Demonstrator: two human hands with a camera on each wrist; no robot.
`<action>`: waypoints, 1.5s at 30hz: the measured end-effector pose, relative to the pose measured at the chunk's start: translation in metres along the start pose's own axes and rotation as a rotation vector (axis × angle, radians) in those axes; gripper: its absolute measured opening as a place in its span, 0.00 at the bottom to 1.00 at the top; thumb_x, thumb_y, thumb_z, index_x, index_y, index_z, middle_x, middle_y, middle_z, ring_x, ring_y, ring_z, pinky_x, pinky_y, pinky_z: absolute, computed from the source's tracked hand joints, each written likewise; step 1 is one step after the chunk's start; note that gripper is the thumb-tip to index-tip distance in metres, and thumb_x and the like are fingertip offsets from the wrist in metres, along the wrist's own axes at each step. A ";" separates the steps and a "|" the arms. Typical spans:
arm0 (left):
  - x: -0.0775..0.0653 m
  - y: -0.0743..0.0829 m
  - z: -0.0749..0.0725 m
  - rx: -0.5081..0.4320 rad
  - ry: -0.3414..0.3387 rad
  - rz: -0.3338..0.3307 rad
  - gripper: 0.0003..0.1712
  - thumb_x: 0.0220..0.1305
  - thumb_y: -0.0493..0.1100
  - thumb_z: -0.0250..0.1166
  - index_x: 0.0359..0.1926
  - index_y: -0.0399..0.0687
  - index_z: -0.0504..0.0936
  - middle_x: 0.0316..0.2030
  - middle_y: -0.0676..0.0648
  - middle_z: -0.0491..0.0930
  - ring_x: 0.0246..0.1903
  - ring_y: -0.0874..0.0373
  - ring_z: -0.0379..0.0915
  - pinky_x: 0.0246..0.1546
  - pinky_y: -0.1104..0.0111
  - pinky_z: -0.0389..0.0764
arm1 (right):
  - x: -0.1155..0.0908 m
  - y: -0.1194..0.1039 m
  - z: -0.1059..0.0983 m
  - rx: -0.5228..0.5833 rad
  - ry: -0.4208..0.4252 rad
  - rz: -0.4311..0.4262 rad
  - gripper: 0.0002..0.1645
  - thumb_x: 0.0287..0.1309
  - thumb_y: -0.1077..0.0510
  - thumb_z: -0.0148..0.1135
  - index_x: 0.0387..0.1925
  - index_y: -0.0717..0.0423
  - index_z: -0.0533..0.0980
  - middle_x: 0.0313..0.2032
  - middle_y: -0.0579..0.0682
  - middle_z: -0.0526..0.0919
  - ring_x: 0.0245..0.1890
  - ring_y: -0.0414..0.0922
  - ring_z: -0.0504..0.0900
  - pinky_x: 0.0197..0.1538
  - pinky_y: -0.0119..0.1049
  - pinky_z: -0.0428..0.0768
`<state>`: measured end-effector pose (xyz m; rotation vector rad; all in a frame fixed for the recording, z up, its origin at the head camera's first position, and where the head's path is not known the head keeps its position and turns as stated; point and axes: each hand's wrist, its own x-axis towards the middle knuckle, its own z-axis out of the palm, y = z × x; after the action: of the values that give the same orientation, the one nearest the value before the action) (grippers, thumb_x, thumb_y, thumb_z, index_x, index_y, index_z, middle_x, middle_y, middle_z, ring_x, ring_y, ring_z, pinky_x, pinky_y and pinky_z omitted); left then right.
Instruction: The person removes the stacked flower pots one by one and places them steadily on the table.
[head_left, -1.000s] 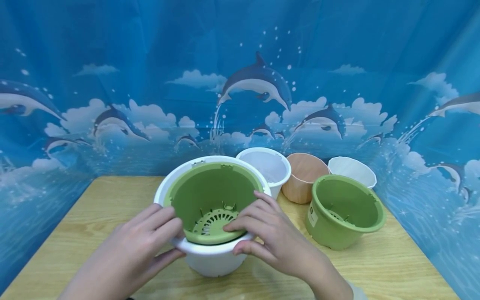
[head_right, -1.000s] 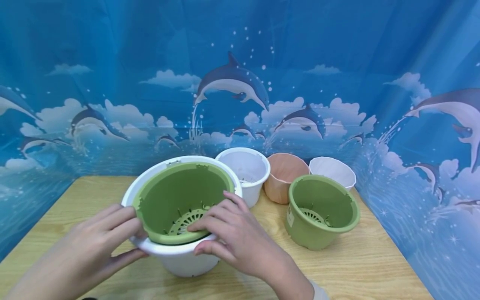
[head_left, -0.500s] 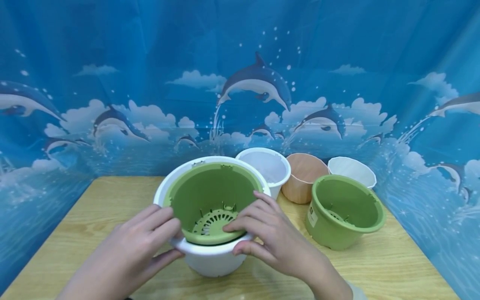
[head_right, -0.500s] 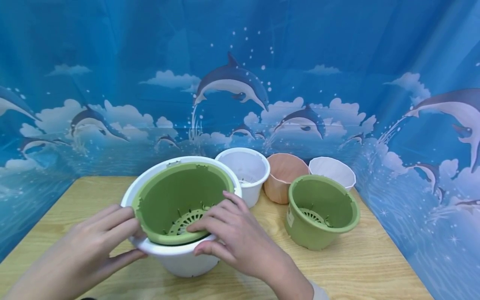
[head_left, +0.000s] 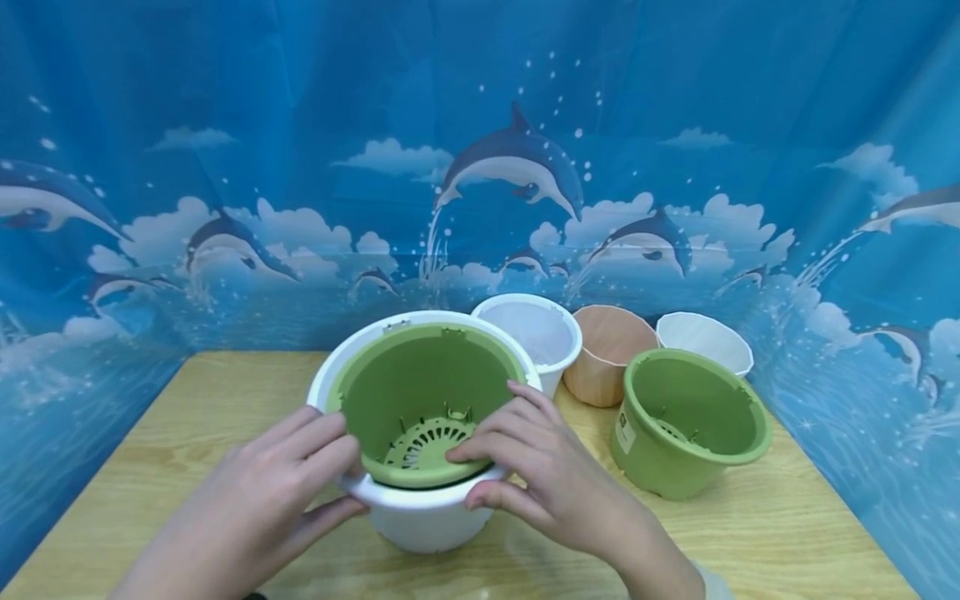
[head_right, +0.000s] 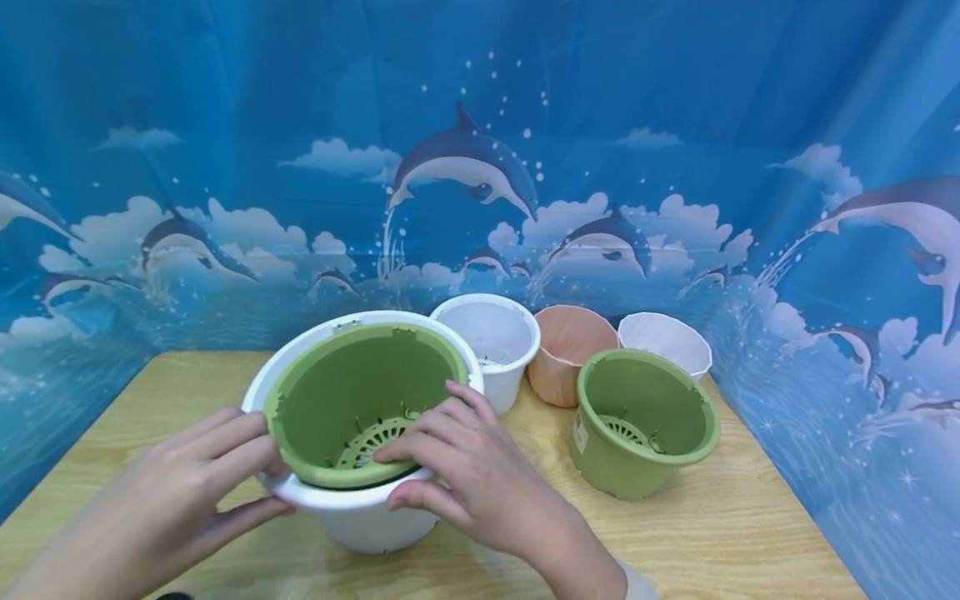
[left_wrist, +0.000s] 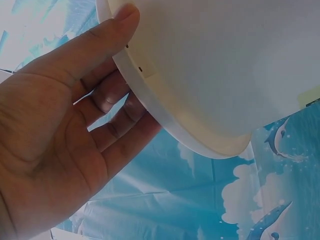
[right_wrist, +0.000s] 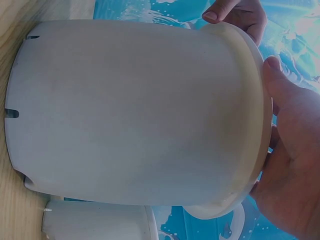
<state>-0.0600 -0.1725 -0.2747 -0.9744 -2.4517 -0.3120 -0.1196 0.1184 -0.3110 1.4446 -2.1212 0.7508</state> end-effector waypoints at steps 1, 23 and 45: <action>0.000 0.000 0.000 0.002 -0.003 -0.002 0.16 0.51 0.57 0.75 0.34 0.64 0.77 0.35 0.67 0.71 0.37 0.71 0.67 0.33 0.75 0.79 | 0.000 0.000 0.000 -0.001 0.003 -0.004 0.20 0.68 0.39 0.54 0.53 0.41 0.79 0.48 0.35 0.82 0.53 0.36 0.76 0.72 0.57 0.58; 0.000 0.001 -0.002 0.021 -0.024 -0.013 0.16 0.50 0.57 0.76 0.33 0.65 0.76 0.34 0.68 0.71 0.36 0.72 0.67 0.33 0.75 0.79 | 0.000 -0.001 0.001 0.000 0.020 -0.021 0.20 0.67 0.39 0.55 0.53 0.42 0.79 0.47 0.35 0.82 0.52 0.36 0.76 0.73 0.55 0.57; 0.002 0.002 -0.003 0.019 -0.013 -0.014 0.14 0.50 0.57 0.76 0.35 0.66 0.80 0.35 0.68 0.74 0.38 0.72 0.70 0.35 0.73 0.81 | 0.005 -0.006 -0.001 0.033 0.171 -0.081 0.18 0.55 0.47 0.70 0.46 0.48 0.82 0.41 0.40 0.83 0.45 0.37 0.79 0.70 0.51 0.66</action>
<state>-0.0589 -0.1716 -0.2709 -0.9545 -2.4701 -0.2880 -0.1153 0.1140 -0.3063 1.4201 -1.9191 0.8507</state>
